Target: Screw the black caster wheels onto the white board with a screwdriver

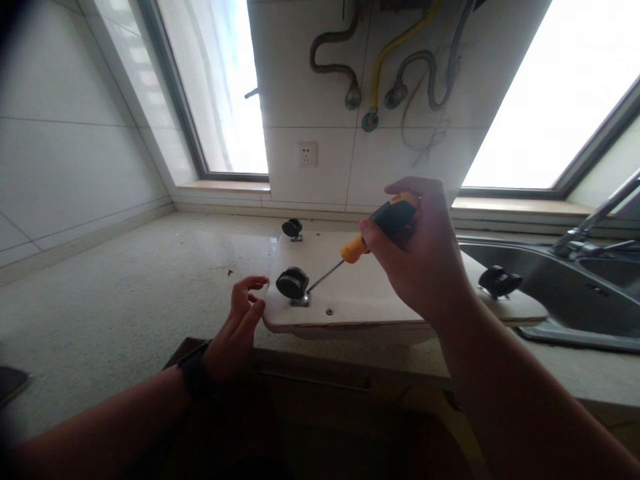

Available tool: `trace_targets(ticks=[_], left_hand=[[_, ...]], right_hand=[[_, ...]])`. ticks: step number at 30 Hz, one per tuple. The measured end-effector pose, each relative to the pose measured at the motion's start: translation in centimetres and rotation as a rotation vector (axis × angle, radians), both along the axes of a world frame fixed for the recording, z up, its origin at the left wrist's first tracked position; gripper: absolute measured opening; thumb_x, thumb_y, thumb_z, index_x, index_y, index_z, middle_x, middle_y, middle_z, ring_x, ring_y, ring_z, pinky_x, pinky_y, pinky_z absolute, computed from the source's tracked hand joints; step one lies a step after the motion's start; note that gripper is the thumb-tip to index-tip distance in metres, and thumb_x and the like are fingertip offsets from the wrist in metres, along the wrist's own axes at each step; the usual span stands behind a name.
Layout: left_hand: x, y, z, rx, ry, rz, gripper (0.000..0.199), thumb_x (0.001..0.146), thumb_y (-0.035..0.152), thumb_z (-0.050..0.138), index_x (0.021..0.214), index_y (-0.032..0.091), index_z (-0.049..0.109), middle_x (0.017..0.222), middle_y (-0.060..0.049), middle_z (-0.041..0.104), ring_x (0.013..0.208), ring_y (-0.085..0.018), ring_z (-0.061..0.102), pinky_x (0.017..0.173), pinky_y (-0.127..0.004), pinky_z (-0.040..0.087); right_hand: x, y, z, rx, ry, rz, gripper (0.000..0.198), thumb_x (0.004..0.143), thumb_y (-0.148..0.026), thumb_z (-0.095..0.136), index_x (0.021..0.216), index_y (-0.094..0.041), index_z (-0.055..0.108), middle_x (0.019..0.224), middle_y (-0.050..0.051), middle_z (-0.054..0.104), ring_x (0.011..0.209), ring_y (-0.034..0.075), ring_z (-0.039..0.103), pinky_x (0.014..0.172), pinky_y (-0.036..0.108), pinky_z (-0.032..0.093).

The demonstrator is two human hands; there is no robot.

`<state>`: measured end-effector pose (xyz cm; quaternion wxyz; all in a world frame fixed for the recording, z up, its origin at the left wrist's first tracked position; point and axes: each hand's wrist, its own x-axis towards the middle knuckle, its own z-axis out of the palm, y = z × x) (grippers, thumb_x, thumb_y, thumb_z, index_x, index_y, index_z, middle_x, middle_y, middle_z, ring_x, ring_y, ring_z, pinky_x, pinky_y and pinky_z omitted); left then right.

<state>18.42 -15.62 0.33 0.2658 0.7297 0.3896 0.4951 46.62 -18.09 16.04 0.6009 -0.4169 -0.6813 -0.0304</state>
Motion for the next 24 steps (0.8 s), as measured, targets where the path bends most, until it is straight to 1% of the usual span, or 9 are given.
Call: trace_targets(ticks=[2, 4, 8, 11, 15, 18, 20, 22, 24], left_hand=[[0.3, 0.1, -0.9, -0.146, -0.082, 0.013, 0.042, 0.109, 0.051, 0.037, 0.140, 0.024, 0.039, 0.141, -0.015, 0.045, 0.132, -0.032, 0.044, 0.114, -0.057, 0.037], [0.6, 0.1, -1.3, -0.262, -0.137, -0.019, 0.051, 0.107, 0.058, 0.035, 0.143, 0.022, 0.037, 0.145, -0.017, 0.046, 0.135, -0.033, 0.046, 0.116, -0.058, 0.036], [0.9, 0.1, -1.3, -0.385, -0.226, -0.167, 0.065, 0.106, 0.065, 0.035, 0.154, 0.021, 0.032, 0.159, -0.018, 0.042, 0.147, -0.034, 0.041, 0.121, -0.054, 0.034], [0.9, 0.0, -1.1, -0.415, -0.288, -0.246, 0.070, 0.105, 0.066, 0.037, 0.160, 0.024, 0.028, 0.168, -0.015, 0.036, 0.155, -0.033, 0.034, 0.126, -0.052, 0.029], [0.6, 0.0, -1.0, -0.425, -0.300, -0.247, 0.071, 0.104, 0.067, 0.040, 0.161, 0.025, 0.031, 0.170, -0.012, 0.035, 0.159, -0.033, 0.028, 0.130, -0.051, 0.022], [0.4, 0.1, -1.0, -0.444, -0.301, -0.262, 0.072, 0.104, 0.066, 0.041, 0.161, 0.023, 0.031, 0.169, -0.014, 0.038, 0.159, -0.035, 0.028, 0.130, -0.055, 0.022], [0.3, 0.1, -1.1, -0.435, -0.325, -0.325, 0.076, 0.103, 0.066, 0.047, 0.162, 0.022, 0.028, 0.166, -0.016, 0.041, 0.160, -0.036, 0.026, 0.127, -0.058, 0.026], [0.2, 0.3, -1.2, -0.416, -0.348, -0.406, 0.085, 0.098, 0.064, 0.058, 0.164, 0.024, 0.024, 0.166, -0.017, 0.042, 0.159, -0.038, 0.028, 0.125, -0.059, 0.031], [0.1, 0.4, -1.5, -0.394, -0.345, -0.457, 0.094, 0.092, 0.059, 0.071, 0.165, 0.027, 0.021, 0.167, -0.016, 0.041, 0.155, -0.038, 0.035, 0.124, -0.058, 0.034]], right_hand=[[0.0, 0.0, 0.1, -0.013, 0.001, 0.017, 0.045, 0.080, -0.026, 0.079, 0.116, -0.038, 0.055, 0.091, 0.001, 0.063, 0.073, 0.025, 0.067, 0.062, 0.042, 0.056], [0.1, 0.0, 0.2, -0.019, -0.002, 0.029, 0.044, 0.081, -0.026, 0.079, 0.116, -0.038, 0.054, 0.090, 0.000, 0.063, 0.072, 0.024, 0.067, 0.062, 0.042, 0.056], [0.1, 0.0, 0.2, -0.050, -0.006, 0.028, 0.045, 0.083, -0.029, 0.078, 0.119, -0.036, 0.053, 0.090, 0.000, 0.063, 0.072, 0.023, 0.067, 0.061, 0.041, 0.056], [0.0, 0.1, 0.2, -0.071, -0.012, 0.024, 0.045, 0.084, -0.031, 0.078, 0.120, -0.036, 0.053, 0.091, 0.000, 0.062, 0.074, 0.022, 0.067, 0.064, 0.042, 0.058], [-0.3, 0.4, 0.9, -0.134, -0.059, 0.062, 0.048, 0.085, -0.034, 0.077, 0.126, -0.035, 0.053, 0.098, 0.002, 0.066, 0.082, 0.024, 0.069, 0.072, 0.043, 0.062], [-0.9, 0.7, 2.4, -0.212, -0.148, 0.133, 0.054, 0.090, -0.030, 0.068, 0.140, -0.030, 0.049, 0.121, 0.008, 0.069, 0.105, 0.027, 0.069, 0.085, 0.047, 0.063], [-1.4, 1.1, 3.6, -0.269, -0.208, 0.173, 0.059, 0.091, -0.025, 0.061, 0.148, -0.027, 0.047, 0.134, 0.010, 0.065, 0.114, 0.027, 0.067, 0.094, 0.048, 0.062], [-2.0, 1.6, 4.7, -0.312, -0.251, 0.213, 0.062, 0.090, -0.025, 0.060, 0.151, -0.027, 0.046, 0.134, 0.009, 0.066, 0.111, 0.026, 0.069, 0.092, 0.048, 0.063], [-2.8, 2.0, 5.6, -0.319, -0.300, 0.226, 0.061, 0.090, -0.029, 0.065, 0.149, -0.029, 0.050, 0.124, 0.007, 0.069, 0.100, 0.025, 0.072, 0.084, 0.046, 0.065]])
